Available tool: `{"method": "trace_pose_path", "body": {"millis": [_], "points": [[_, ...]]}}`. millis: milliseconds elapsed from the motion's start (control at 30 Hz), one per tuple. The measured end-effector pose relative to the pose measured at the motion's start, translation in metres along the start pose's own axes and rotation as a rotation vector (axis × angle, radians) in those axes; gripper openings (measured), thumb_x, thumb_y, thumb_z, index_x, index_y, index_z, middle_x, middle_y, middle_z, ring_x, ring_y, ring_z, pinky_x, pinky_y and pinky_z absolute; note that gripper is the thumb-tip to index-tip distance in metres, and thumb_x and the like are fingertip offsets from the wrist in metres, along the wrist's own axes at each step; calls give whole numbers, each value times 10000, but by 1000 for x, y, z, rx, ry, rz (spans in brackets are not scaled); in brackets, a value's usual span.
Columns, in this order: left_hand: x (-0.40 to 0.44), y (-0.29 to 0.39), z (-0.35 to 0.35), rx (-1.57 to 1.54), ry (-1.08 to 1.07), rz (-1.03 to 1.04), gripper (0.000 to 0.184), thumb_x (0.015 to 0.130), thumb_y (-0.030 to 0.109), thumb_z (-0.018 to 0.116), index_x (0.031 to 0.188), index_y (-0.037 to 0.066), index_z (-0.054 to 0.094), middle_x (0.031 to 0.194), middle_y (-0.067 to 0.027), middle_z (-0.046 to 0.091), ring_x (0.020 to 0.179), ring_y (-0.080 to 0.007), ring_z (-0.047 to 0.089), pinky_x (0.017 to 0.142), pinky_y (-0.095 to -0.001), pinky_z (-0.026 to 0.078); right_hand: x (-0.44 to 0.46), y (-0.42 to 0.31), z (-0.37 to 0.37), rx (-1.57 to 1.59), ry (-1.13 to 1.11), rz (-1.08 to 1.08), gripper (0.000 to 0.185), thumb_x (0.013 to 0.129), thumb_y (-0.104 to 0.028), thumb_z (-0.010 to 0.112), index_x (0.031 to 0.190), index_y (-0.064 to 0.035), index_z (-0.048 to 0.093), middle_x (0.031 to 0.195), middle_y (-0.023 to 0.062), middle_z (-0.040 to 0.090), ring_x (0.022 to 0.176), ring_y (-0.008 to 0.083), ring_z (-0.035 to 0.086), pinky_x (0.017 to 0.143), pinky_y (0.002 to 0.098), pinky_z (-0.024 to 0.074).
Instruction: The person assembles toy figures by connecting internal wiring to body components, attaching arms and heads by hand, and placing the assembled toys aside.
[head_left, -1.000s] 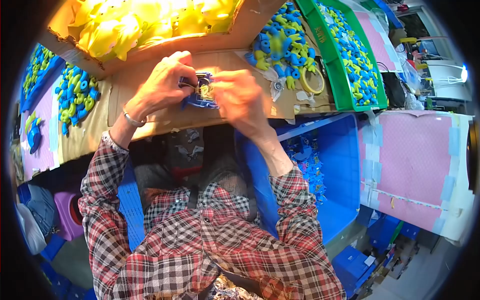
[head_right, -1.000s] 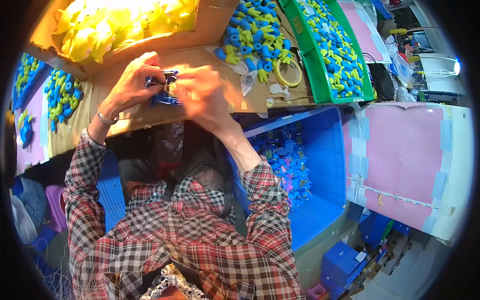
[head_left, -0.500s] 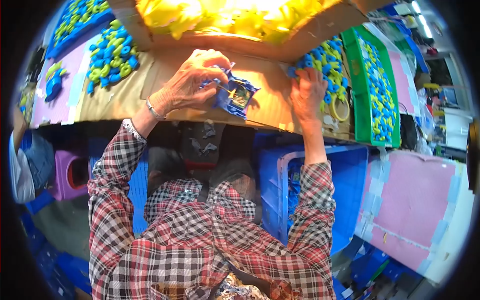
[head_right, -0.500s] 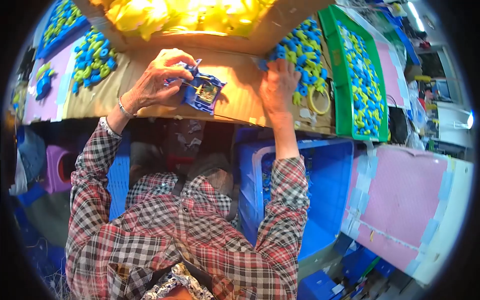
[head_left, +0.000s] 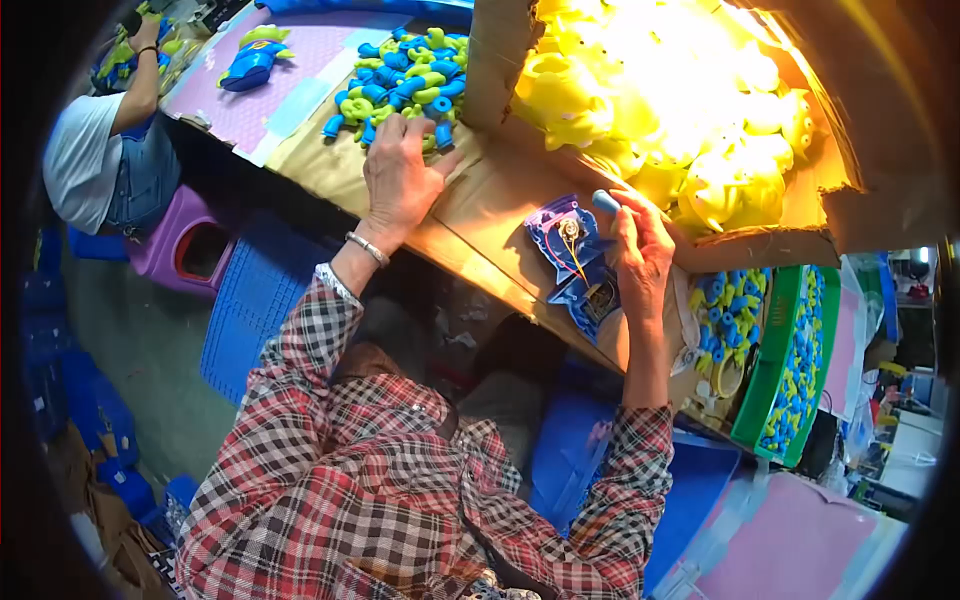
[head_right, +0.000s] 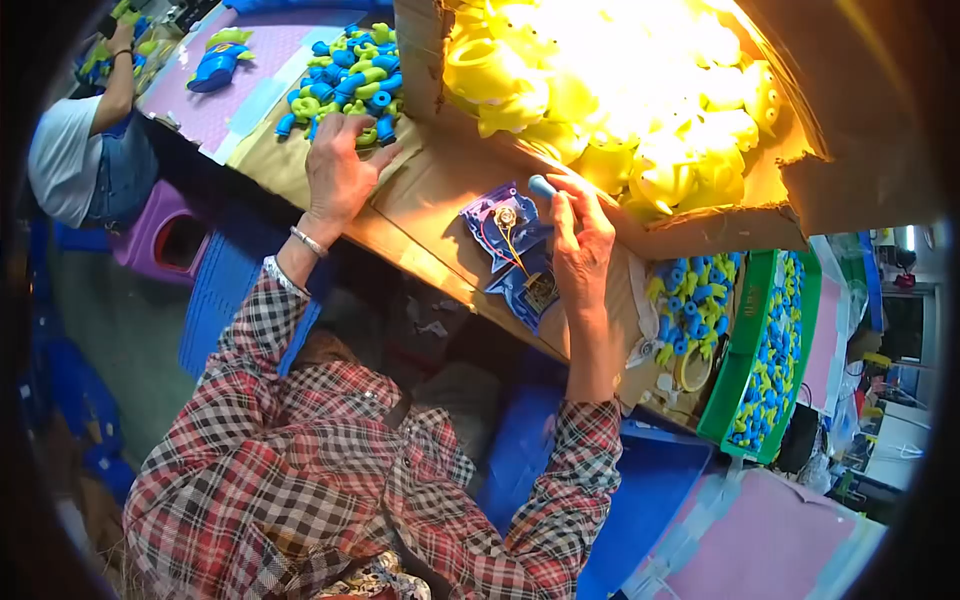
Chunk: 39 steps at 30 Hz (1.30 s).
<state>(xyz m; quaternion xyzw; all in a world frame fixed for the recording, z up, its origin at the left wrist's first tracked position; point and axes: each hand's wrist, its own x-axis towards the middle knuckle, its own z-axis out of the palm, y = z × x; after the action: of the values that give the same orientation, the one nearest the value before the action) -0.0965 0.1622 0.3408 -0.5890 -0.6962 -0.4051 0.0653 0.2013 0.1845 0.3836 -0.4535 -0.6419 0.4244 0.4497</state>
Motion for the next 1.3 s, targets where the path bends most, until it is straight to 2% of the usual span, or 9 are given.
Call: {"method": "trace_pose_path", "body": {"millis": [233, 367, 533, 567, 700, 833, 933, 1067, 1300], "points": [[13, -9, 1, 74, -213, 246, 341, 821, 251, 807, 1129, 131, 726, 985, -58, 637, 884, -298, 665, 741, -425, 537, -5, 21, 2, -180, 16, -36, 153, 1023, -97, 630, 1126, -68, 740, 750, -58, 585, 642, 32, 432, 557, 228, 365], [20, -12, 11, 75, -261, 238, 227, 847, 241, 771, 1046, 141, 724, 986, -89, 672, 805, -330, 697, 680, -451, 545, -17, 14, 7, -295, 84, -28, 160, 1022, -85, 609, 1126, -31, 719, 899, 108, 731, 806, 134, 660, 737, 312, 532], [28, -12, 26, 8, -215, 211, 167, 815, 173, 769, 958, 114, 703, 870, -128, 666, 795, -347, 693, 677, -465, 538, -21, 13, 4, -49, 155, 125, 178, 1038, -108, 602, 1128, -15, 725, 918, 72, 740, 791, 108, 677, 694, 264, 522], [26, -8, 22, 29, -152, 206, 163, 820, 133, 758, 962, 86, 694, 799, -110, 673, 747, -284, 686, 635, -391, 512, -20, 18, 2, 64, 169, 147, 184, 1043, -114, 600, 1129, -9, 725, 923, 64, 741, 785, 102, 676, 688, 254, 520], [4, 27, -8, -325, -277, -50, 229, 780, 20, 727, 1003, 59, 693, 719, -73, 653, 616, -145, 599, 570, -316, 473, -18, 12, -7, 364, 251, 360, 212, 1061, -138, 591, 1160, 0, 717, 918, 37, 728, 717, 72, 608, 668, 226, 507], [-17, 23, 6, -265, -452, 134, 173, 768, 75, 724, 935, 31, 740, 862, -213, 661, 877, -398, 664, 781, -493, 540, -13, 25, -8, 362, 124, 343, 239, 1039, -196, 647, 1177, -15, 721, 939, 39, 734, 737, 77, 603, 712, 222, 508], [-12, 27, 3, -128, -538, 136, 223, 766, 53, 731, 985, 38, 763, 908, -179, 673, 885, -373, 660, 775, -461, 528, -13, 24, -9, 262, 101, 327, 228, 1030, -193, 666, 1156, -14, 730, 938, 31, 739, 756, 71, 615, 712, 220, 502], [6, 26, 7, -271, -625, 220, 164, 760, 60, 739, 894, 2, 664, 774, -230, 626, 766, -407, 646, 679, -483, 496, -8, 16, -12, 92, 9, 249, 223, 1014, -167, 686, 1158, -5, 738, 957, 27, 748, 781, 61, 624, 714, 216, 503], [-7, 26, 15, -239, -543, 342, 161, 876, 170, 677, 917, 26, 616, 734, -220, 627, 696, -425, 619, 606, -488, 464, -12, 19, -9, 112, 3, 226, 250, 954, -168, 758, 1149, -11, 744, 917, -8, 737, 753, 36, 597, 680, 207, 488]]}}
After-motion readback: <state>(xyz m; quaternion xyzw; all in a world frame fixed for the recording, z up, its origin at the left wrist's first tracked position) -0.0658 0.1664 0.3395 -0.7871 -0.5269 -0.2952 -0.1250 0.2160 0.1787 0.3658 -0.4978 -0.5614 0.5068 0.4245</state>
